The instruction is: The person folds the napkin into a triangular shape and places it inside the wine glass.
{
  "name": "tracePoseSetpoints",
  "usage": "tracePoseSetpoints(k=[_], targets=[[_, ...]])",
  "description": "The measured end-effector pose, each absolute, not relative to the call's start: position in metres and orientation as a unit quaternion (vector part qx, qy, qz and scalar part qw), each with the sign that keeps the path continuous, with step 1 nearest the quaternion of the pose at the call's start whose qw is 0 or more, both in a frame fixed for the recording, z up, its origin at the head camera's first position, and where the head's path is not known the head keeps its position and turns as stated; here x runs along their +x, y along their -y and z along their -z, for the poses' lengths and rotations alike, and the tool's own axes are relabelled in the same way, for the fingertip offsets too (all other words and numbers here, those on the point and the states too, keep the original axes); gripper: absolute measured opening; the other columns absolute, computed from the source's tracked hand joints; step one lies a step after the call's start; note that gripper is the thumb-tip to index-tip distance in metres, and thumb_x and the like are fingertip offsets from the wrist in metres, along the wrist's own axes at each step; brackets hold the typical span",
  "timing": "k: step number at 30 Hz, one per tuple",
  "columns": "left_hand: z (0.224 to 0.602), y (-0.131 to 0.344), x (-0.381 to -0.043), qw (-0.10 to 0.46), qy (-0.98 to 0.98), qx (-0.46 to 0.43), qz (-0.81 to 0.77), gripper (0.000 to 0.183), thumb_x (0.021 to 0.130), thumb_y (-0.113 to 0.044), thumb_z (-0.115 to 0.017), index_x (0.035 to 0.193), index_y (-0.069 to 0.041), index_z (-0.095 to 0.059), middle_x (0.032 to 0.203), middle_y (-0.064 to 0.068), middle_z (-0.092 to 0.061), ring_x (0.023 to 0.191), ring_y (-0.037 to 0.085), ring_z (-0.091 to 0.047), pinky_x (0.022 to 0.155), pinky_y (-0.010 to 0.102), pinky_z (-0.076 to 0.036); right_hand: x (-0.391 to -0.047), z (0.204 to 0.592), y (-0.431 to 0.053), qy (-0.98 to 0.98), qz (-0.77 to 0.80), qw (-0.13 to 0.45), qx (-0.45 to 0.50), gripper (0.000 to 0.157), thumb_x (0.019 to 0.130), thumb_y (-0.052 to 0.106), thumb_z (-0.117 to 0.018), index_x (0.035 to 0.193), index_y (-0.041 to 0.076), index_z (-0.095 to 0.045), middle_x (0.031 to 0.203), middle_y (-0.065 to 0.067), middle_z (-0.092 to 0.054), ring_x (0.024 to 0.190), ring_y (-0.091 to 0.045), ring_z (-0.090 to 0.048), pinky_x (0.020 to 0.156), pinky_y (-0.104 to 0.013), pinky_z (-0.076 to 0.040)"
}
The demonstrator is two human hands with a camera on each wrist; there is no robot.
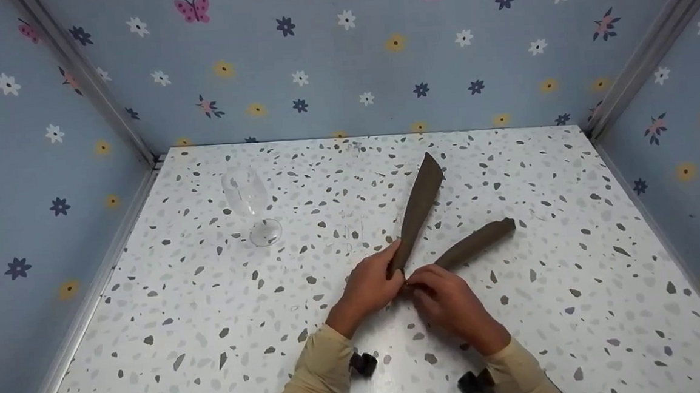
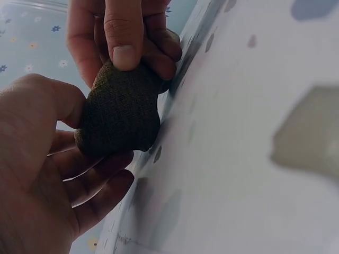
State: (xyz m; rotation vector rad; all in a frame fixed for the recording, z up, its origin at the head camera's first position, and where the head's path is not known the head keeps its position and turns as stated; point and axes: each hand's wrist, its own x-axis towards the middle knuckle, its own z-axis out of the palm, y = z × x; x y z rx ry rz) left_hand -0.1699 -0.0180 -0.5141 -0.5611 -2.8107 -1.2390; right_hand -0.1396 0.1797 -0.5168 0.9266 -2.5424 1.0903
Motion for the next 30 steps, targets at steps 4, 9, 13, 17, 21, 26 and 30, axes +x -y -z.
tracePoseSetpoints(k=[4, 9, 13, 17, 21, 26, 30], targets=[[0.5146, 0.0181, -0.1698, 0.012, 0.898, -0.198, 0.393, 0.060, 0.093, -0.016, -0.058, 0.151, -0.006, -0.044, 0.128, 0.009, -0.066, 0.097, 0.016, -0.062, 0.083, 0.034, -0.051, -0.1387, 0.5162, -0.1801, 0.868, -0.376, 0.113, 0.303, 0.026, 0.086, -0.005, -0.073, 0.105, 0.012, -0.073, 0.107, 0.005, -0.065, 0.101, -0.009, -0.063, 0.088, -0.031, -0.053], [0.5143, 0.0176, -0.1700, 0.012, 0.890, -0.213, 0.403, 0.057, 0.095, -0.016, -0.058, 0.150, -0.004, -0.046, 0.105, 0.008, -0.067, 0.082, 0.017, -0.057, 0.072, 0.030, -0.047, -0.1396, 0.5184, -0.1815, 0.869, -0.378, 0.124, 0.295, 0.024, 0.086, -0.006, -0.073, 0.104, 0.011, -0.073, 0.106, 0.006, -0.064, 0.100, -0.008, -0.062, 0.087, -0.030, -0.053], [0.5126, 0.0157, -0.1687, -0.002, 0.890, -0.203, 0.409, 0.057, 0.096, -0.020, -0.059, 0.151, -0.009, -0.046, 0.107, 0.007, -0.063, 0.087, 0.017, -0.056, 0.075, 0.032, -0.047, -0.1415, 0.5196, -0.1834, 0.862, -0.375, 0.143, 0.308, 0.024, 0.086, -0.007, -0.072, 0.104, 0.010, -0.072, 0.106, 0.005, -0.063, 0.100, -0.008, -0.062, 0.087, -0.029, -0.052], [0.5117, 0.0144, -0.1681, -0.011, 0.887, -0.200, 0.416, 0.060, 0.094, -0.023, -0.063, 0.149, -0.010, -0.046, 0.116, 0.007, -0.060, 0.095, 0.017, -0.055, 0.082, 0.033, -0.048, -0.1424, 0.5192, -0.1848, 0.856, -0.375, 0.160, 0.317, 0.025, 0.086, -0.007, -0.071, 0.105, 0.009, -0.072, 0.108, 0.002, -0.063, 0.100, -0.011, -0.063, 0.086, -0.029, -0.053], [0.5107, 0.0159, -0.1667, -0.017, 0.882, -0.212, 0.420, 0.066, 0.089, -0.025, -0.067, 0.149, -0.010, -0.044, 0.122, 0.008, -0.057, 0.102, 0.017, -0.054, 0.088, 0.034, -0.047, -0.1430, 0.5200, -0.1849, 0.848, -0.380, 0.180, 0.322, 0.026, 0.083, -0.009, -0.074, 0.104, 0.007, -0.073, 0.108, -0.003, -0.063, 0.098, -0.016, -0.064, 0.083, -0.030, -0.054], [0.5103, 0.0176, -0.1647, -0.036, 0.879, -0.220, 0.422, 0.080, 0.083, -0.030, -0.073, 0.153, -0.012, -0.039, 0.126, 0.008, -0.052, 0.104, 0.017, -0.054, 0.089, 0.033, -0.047, -0.1431, 0.5195, -0.1842, 0.841, -0.383, 0.192, 0.329, 0.023, 0.084, -0.007, -0.075, 0.103, 0.006, -0.073, 0.108, -0.004, -0.064, 0.098, -0.016, -0.064, 0.079, -0.025, -0.054], [0.5108, 0.0179, -0.1649, -0.032, 0.874, -0.227, 0.428, 0.084, 0.083, -0.030, -0.077, 0.154, -0.008, -0.038, 0.126, 0.010, -0.053, 0.105, 0.017, -0.054, 0.092, 0.033, -0.047, -0.1427, 0.5176, -0.1839, 0.842, -0.386, 0.188, 0.328, 0.021, 0.085, -0.004, -0.076, 0.103, 0.006, -0.072, 0.109, -0.005, -0.064, 0.099, -0.014, -0.063, 0.079, -0.022, -0.054]])
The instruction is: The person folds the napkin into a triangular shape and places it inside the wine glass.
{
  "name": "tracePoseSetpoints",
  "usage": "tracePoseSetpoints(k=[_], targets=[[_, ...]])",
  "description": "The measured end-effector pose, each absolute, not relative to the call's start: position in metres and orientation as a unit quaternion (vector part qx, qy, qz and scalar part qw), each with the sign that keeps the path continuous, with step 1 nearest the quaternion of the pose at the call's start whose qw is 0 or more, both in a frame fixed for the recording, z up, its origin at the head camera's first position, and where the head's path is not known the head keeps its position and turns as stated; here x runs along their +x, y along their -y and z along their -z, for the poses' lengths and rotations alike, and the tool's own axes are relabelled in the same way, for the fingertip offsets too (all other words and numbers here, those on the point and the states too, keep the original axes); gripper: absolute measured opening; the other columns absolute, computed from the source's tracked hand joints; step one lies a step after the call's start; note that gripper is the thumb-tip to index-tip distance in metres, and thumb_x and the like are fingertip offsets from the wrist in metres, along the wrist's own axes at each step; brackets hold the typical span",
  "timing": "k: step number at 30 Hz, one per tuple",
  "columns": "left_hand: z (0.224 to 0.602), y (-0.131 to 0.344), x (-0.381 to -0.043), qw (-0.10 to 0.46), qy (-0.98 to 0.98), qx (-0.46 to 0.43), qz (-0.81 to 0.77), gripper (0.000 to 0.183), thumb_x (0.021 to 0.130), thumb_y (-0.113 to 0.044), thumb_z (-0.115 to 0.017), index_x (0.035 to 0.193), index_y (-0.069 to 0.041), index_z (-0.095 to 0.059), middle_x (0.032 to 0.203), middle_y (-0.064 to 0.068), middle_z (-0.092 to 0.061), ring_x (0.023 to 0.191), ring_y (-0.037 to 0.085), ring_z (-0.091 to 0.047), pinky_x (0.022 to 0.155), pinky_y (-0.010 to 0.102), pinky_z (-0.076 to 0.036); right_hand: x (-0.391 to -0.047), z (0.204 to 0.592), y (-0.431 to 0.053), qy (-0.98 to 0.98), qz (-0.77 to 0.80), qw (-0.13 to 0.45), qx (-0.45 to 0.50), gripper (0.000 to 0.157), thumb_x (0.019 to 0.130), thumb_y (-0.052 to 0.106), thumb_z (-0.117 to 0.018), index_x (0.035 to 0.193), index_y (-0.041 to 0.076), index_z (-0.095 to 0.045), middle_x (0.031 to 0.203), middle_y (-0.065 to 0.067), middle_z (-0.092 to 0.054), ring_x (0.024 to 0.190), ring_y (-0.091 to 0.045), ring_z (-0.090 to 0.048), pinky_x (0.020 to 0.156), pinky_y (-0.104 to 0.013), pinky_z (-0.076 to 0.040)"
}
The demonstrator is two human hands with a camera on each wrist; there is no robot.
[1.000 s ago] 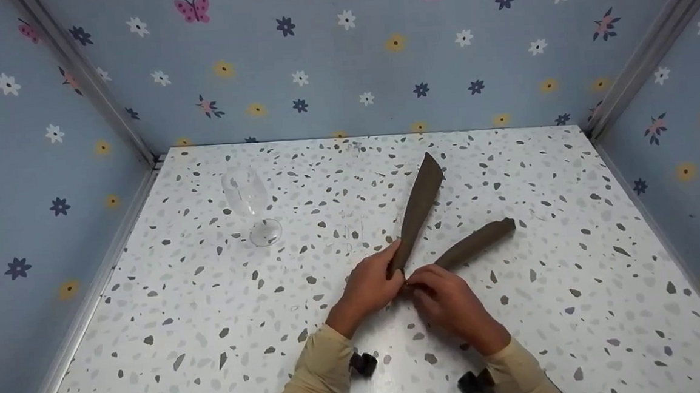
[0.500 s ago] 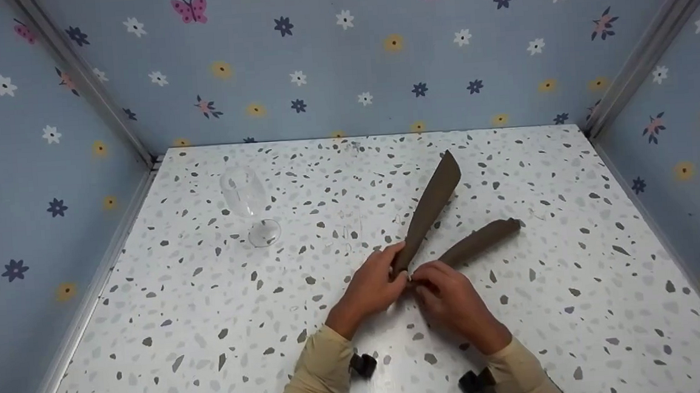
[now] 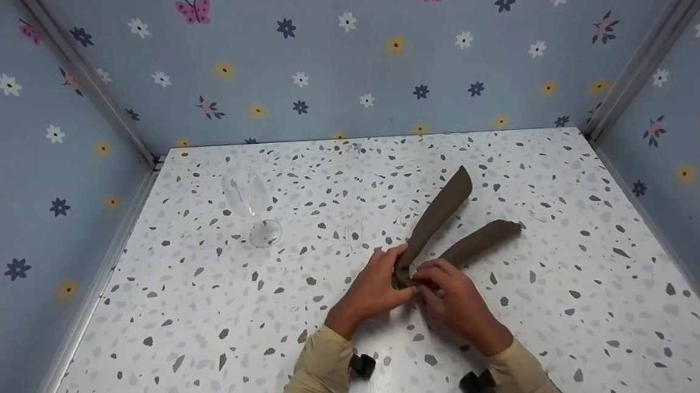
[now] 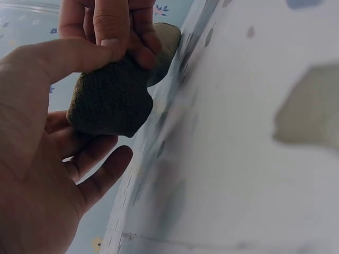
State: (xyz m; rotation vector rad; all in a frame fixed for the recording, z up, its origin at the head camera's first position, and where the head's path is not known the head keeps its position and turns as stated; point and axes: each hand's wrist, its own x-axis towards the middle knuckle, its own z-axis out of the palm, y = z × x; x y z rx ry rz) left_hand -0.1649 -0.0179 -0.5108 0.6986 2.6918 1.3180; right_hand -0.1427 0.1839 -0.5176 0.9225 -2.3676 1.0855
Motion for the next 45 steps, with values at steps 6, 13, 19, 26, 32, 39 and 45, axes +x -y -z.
tracePoseSetpoints(k=[6, 13, 19, 26, 32, 39, 45], targets=[[0.512, 0.016, -0.166, 0.010, -0.873, 0.234, -0.427, 0.081, 0.085, -0.029, -0.078, 0.152, -0.003, -0.041, 0.125, 0.011, -0.056, 0.105, 0.017, -0.054, 0.092, 0.033, -0.047, -0.142, 0.515, -0.185, 0.844, -0.385, 0.188, 0.322, 0.023, 0.085, -0.005, -0.075, 0.105, 0.006, -0.072, 0.112, -0.011, -0.065, 0.101, -0.016, -0.064, 0.080, -0.025, -0.054], [0.510, 0.012, -0.168, -0.010, -0.884, 0.222, -0.412, 0.073, 0.085, -0.024, -0.075, 0.149, -0.002, -0.046, 0.119, 0.012, -0.059, 0.098, 0.018, -0.054, 0.086, 0.033, -0.048, -0.143, 0.513, -0.187, 0.844, -0.378, 0.214, 0.313, 0.022, 0.086, -0.006, -0.073, 0.104, 0.006, -0.072, 0.118, -0.012, -0.066, 0.093, -0.014, -0.066, 0.074, -0.026, -0.055], [0.514, 0.011, -0.170, -0.039, -0.888, 0.203, -0.410, 0.067, 0.082, -0.021, -0.073, 0.144, -0.004, -0.053, 0.111, 0.009, -0.064, 0.092, 0.016, -0.055, 0.080, 0.032, -0.048, -0.145, 0.514, -0.188, 0.838, -0.381, 0.234, 0.312, 0.024, 0.084, -0.008, -0.073, 0.105, 0.004, -0.073, 0.120, -0.014, -0.066, 0.096, -0.016, -0.068, 0.074, -0.026, -0.055], [0.517, 0.012, -0.170, -0.059, -0.879, 0.186, -0.435, 0.055, 0.079, -0.017, -0.072, 0.133, -0.010, -0.063, 0.104, 0.002, -0.066, 0.092, 0.014, -0.059, 0.082, 0.032, -0.050, -0.146, 0.513, -0.190, 0.844, -0.388, 0.236, 0.286, 0.021, 0.085, -0.006, -0.072, 0.103, 0.004, -0.071, 0.111, -0.009, -0.063, 0.092, -0.013, -0.064, 0.076, -0.024, -0.053], [0.514, 0.011, -0.169, -0.041, -0.878, 0.163, -0.448, 0.056, 0.078, -0.015, -0.071, 0.133, -0.010, -0.063, 0.104, 0.003, -0.066, 0.090, 0.015, -0.059, 0.080, 0.033, -0.050, -0.149, 0.515, -0.194, 0.848, -0.388, 0.247, 0.264, 0.019, 0.084, -0.006, -0.073, 0.100, 0.004, -0.071, 0.102, -0.005, -0.060, 0.090, -0.014, -0.062, 0.076, -0.024, -0.054], [0.516, 0.012, -0.170, -0.054, -0.879, 0.151, -0.449, 0.054, 0.077, -0.012, -0.069, 0.130, -0.007, -0.064, 0.104, 0.004, -0.067, 0.088, 0.015, -0.060, 0.078, 0.031, -0.049, -0.150, 0.519, -0.197, 0.858, -0.385, 0.231, 0.247, 0.019, 0.084, -0.005, -0.074, 0.100, 0.005, -0.071, 0.098, -0.004, -0.060, 0.088, -0.012, -0.062, 0.073, -0.028, -0.056], [0.517, 0.014, -0.170, -0.065, -0.870, 0.147, -0.467, 0.049, 0.078, -0.012, -0.065, 0.126, -0.008, -0.065, 0.104, 0.002, -0.067, 0.087, 0.015, -0.059, 0.078, 0.031, -0.048, -0.150, 0.516, -0.199, 0.861, -0.402, 0.207, 0.233, 0.013, 0.088, -0.002, -0.071, 0.099, 0.004, -0.071, 0.098, -0.005, -0.062, 0.088, -0.016, -0.064, 0.071, -0.036, -0.058]])
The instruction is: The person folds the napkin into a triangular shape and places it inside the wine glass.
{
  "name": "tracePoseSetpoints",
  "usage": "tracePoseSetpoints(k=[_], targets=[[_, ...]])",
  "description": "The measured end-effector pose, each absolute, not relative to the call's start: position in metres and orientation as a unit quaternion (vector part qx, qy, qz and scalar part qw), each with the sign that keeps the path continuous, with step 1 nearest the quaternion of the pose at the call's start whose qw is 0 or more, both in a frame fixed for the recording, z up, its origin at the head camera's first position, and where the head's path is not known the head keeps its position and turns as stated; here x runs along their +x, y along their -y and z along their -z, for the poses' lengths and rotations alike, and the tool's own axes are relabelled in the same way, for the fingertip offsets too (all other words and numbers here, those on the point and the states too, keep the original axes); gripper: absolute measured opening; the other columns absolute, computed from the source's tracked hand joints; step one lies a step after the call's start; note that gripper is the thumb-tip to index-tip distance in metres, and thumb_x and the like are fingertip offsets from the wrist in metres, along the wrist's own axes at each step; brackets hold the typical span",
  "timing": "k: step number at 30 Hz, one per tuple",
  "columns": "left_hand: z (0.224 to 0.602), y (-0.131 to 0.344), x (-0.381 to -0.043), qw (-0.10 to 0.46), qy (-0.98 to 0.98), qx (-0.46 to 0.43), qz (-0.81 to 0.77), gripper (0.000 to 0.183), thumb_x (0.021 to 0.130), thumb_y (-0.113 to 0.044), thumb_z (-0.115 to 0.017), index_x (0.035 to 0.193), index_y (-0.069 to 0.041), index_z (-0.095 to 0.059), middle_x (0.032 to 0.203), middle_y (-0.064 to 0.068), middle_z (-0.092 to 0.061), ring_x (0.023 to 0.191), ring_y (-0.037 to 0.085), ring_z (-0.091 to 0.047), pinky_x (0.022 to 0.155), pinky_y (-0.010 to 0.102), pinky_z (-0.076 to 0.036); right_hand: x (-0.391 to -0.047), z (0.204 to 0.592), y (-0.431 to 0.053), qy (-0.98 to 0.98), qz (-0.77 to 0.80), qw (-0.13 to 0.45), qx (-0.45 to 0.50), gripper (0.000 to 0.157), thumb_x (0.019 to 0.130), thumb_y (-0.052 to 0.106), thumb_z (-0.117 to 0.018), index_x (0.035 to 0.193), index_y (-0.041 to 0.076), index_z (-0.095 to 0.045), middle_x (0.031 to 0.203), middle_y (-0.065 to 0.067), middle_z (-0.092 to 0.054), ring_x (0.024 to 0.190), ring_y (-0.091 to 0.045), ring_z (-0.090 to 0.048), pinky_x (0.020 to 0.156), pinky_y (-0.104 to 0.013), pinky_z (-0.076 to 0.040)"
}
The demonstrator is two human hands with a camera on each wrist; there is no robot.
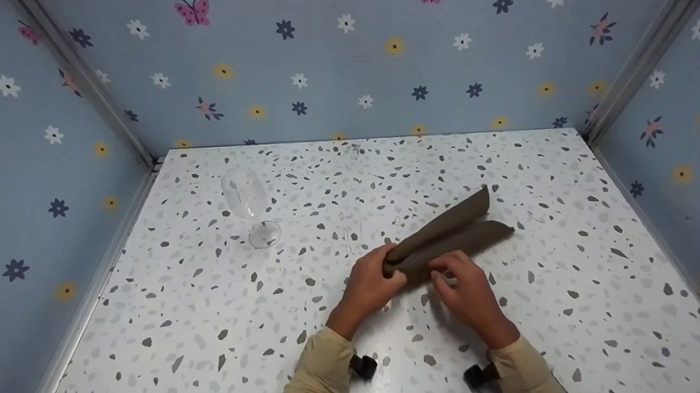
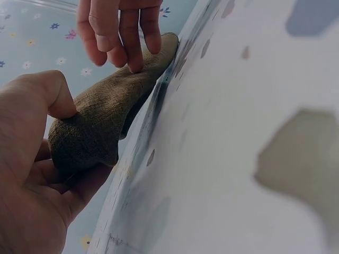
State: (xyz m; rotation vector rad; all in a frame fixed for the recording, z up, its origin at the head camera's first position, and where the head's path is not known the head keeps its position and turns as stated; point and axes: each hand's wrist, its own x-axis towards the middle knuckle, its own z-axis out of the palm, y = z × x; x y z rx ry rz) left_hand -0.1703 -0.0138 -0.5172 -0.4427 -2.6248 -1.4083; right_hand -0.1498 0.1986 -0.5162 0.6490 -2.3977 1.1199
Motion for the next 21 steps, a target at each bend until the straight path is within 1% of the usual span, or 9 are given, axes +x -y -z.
tracePoseSetpoints(k=[6, 12, 16, 21], targets=[[0.5157, 0.0141, -0.1705, 0.068, 0.866, -0.140, 0.474, 0.050, 0.078, -0.011, -0.063, 0.128, -0.008, -0.065, 0.107, 0.003, -0.068, 0.088, 0.016, -0.060, 0.078, 0.031, -0.048, -0.1515, 0.5178, -0.2023, 0.867, -0.404, 0.199, 0.215, 0.013, 0.088, -0.002, -0.071, 0.099, 0.004, -0.071, 0.098, -0.006, -0.063, 0.088, -0.017, -0.065, 0.071, -0.035, -0.058], [0.5150, 0.0142, -0.1700, 0.070, 0.860, -0.130, 0.488, 0.054, 0.079, -0.010, -0.061, 0.132, -0.004, -0.063, 0.116, 0.008, -0.068, 0.093, 0.019, -0.062, 0.082, 0.033, -0.050, -0.1524, 0.5173, -0.2047, 0.876, -0.395, 0.195, 0.197, 0.012, 0.089, 0.000, -0.071, 0.100, 0.005, -0.072, 0.098, -0.004, -0.064, 0.092, -0.015, -0.064, 0.074, -0.036, -0.057], [0.5143, 0.0146, -0.1696, 0.074, 0.856, -0.124, 0.497, 0.054, 0.080, -0.009, -0.059, 0.133, -0.004, -0.063, 0.117, 0.008, -0.068, 0.093, 0.019, -0.062, 0.081, 0.033, -0.050, -0.1529, 0.5173, -0.2063, 0.877, -0.398, 0.192, 0.190, 0.012, 0.090, 0.000, -0.070, 0.101, 0.006, -0.071, 0.098, -0.004, -0.064, 0.093, -0.016, -0.063, 0.075, -0.038, -0.057], [0.5127, 0.0148, -0.1693, 0.094, 0.843, -0.117, 0.517, 0.054, 0.080, -0.007, -0.059, 0.134, -0.005, -0.063, 0.117, 0.008, -0.069, 0.093, 0.019, -0.062, 0.081, 0.034, -0.050, -0.1535, 0.5168, -0.2083, 0.874, -0.404, 0.195, 0.185, 0.011, 0.091, 0.001, -0.069, 0.101, 0.005, -0.071, 0.098, -0.004, -0.064, 0.093, -0.017, -0.063, 0.074, -0.040, -0.057]])
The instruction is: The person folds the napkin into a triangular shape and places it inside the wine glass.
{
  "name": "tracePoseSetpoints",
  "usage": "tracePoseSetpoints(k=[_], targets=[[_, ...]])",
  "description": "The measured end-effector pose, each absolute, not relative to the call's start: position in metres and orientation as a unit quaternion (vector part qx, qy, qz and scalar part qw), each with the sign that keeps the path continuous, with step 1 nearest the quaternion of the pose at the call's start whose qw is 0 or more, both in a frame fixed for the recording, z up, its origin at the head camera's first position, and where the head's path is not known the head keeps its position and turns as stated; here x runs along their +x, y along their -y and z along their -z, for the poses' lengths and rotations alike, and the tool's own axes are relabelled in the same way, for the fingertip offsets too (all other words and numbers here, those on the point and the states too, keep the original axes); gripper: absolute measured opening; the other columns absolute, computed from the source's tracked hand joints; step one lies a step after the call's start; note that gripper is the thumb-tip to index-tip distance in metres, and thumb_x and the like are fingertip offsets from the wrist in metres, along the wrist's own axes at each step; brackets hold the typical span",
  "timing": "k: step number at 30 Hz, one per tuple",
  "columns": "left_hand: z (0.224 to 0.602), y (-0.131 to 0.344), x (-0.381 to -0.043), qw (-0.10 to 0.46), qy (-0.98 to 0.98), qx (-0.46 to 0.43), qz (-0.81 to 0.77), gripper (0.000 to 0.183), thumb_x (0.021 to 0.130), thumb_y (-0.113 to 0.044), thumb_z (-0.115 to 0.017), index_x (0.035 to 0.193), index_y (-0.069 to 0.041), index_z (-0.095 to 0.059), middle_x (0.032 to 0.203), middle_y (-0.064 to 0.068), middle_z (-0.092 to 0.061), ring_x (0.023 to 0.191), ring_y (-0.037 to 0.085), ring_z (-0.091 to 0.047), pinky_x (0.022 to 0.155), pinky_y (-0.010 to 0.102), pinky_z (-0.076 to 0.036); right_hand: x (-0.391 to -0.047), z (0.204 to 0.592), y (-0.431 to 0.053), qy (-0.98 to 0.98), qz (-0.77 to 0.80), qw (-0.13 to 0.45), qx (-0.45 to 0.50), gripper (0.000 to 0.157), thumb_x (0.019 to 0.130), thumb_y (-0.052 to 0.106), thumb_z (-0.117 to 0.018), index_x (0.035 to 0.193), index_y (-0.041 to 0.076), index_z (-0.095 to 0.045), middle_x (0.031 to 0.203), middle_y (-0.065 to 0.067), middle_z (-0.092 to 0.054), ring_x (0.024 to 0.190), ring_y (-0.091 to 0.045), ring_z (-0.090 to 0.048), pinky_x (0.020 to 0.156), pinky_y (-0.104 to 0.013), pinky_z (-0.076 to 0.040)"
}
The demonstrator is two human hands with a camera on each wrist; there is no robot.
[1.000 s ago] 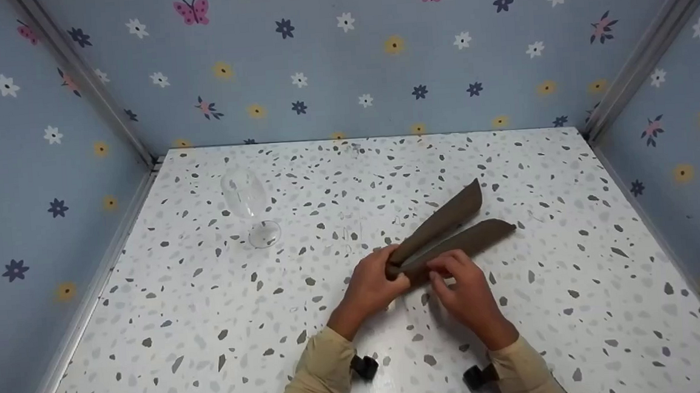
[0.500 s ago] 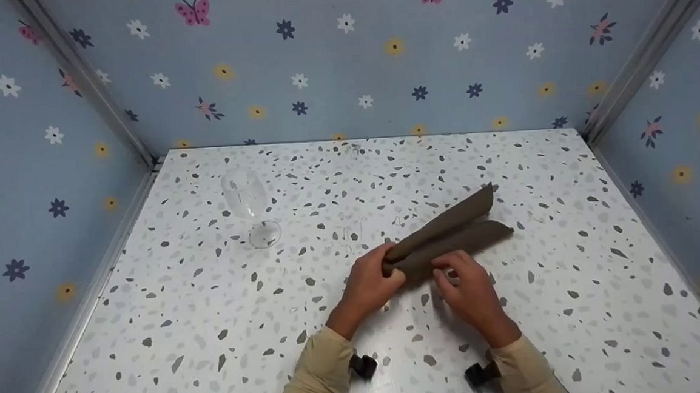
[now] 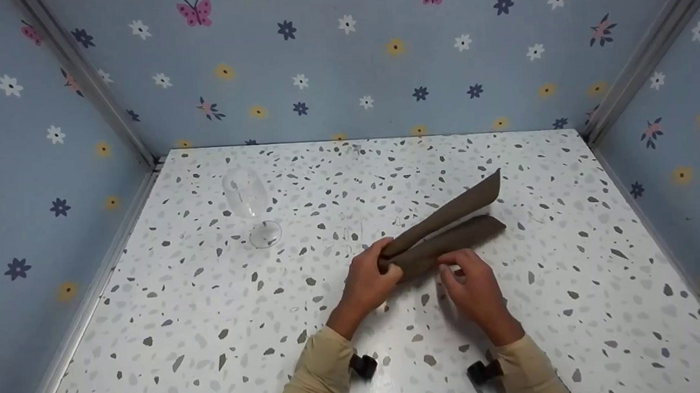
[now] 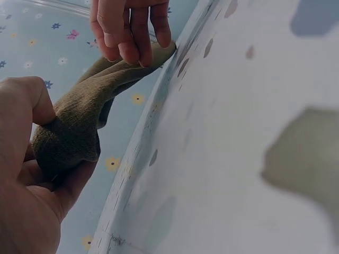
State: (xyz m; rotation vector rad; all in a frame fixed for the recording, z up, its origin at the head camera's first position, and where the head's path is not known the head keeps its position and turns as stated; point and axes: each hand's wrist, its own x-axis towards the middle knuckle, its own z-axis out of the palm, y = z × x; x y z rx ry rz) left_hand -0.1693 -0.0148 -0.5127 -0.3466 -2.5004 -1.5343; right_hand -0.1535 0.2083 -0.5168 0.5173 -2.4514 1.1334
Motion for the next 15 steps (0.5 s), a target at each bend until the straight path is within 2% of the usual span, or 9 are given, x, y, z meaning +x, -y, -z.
tracePoseSetpoints(k=[8, 15], targets=[[0.5124, 0.0151, -0.1688, 0.107, 0.824, -0.113, 0.544, 0.055, 0.082, -0.006, -0.058, 0.137, -0.005, -0.060, 0.127, 0.008, -0.065, 0.099, 0.018, -0.061, 0.084, 0.034, -0.050, -0.1526, 0.5150, -0.2095, 0.875, -0.418, 0.185, 0.161, 0.010, 0.095, 0.007, -0.067, 0.103, 0.004, -0.073, 0.098, -0.003, -0.065, 0.091, -0.015, -0.065, 0.073, -0.037, -0.057], [0.5112, 0.0160, -0.1688, 0.121, 0.811, -0.137, 0.556, 0.053, 0.081, -0.005, -0.059, 0.135, -0.004, -0.062, 0.124, 0.007, -0.066, 0.096, 0.018, -0.061, 0.080, 0.032, -0.050, -0.1515, 0.5122, -0.2087, 0.875, -0.448, 0.150, 0.110, 0.025, 0.100, 0.019, -0.063, 0.119, 0.002, -0.069, 0.109, -0.006, -0.068, 0.098, -0.017, -0.065, 0.077, -0.036, -0.056]])
